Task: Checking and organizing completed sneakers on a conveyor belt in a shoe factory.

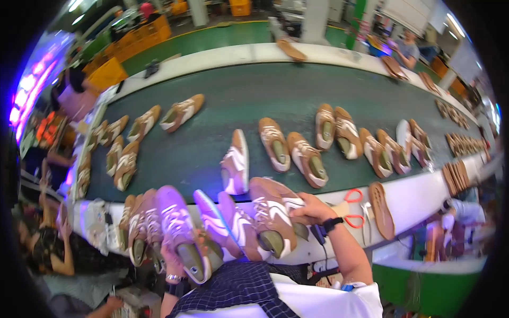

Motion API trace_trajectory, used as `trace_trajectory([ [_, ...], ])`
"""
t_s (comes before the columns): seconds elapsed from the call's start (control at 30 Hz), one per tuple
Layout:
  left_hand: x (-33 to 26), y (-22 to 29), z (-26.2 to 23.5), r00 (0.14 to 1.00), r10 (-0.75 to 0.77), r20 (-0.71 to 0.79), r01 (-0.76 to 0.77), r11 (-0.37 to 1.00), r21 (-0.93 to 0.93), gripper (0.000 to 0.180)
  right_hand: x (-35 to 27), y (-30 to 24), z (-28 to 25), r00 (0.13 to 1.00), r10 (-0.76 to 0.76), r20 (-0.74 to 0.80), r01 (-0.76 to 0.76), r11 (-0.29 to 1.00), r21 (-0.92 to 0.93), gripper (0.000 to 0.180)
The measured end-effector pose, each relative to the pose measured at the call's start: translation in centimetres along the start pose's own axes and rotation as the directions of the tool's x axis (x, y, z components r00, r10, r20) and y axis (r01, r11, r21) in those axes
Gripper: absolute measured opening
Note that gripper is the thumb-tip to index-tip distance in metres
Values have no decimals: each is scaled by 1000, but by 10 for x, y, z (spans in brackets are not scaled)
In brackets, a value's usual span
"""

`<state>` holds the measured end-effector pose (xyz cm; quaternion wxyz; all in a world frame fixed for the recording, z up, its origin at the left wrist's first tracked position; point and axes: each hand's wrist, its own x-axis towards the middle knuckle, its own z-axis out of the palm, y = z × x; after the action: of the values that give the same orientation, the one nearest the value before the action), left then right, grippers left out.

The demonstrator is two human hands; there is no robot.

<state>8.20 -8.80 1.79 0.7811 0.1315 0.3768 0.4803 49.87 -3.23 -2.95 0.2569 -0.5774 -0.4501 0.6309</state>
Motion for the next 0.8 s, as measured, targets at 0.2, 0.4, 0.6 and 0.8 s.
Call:
trace_trajectory([
  [0.2, 17, 7, 7, 993, 102, 60, -85, 967, -241, 56, -29, 29, -14, 980, -6, -197, -3, 999, -45, 47],
  [0.4, 27, 25, 4, 980, 200, -11, -195, 935, -295, 47, -72, -7, -23, 886, -74, -458, 265, 891, 369, 46],
  [0.6, 39, 35, 35, 944, 304, 126, -232, 887, -400, 50, -70, -59, 12, 836, -283, -470, 547, 374, 749, 39],
  [0.8, 43, 32, 55, 947, 319, 27, -289, 886, -362, 43, -48, -116, 107, 890, -214, -403, 450, 265, 853, 47],
])
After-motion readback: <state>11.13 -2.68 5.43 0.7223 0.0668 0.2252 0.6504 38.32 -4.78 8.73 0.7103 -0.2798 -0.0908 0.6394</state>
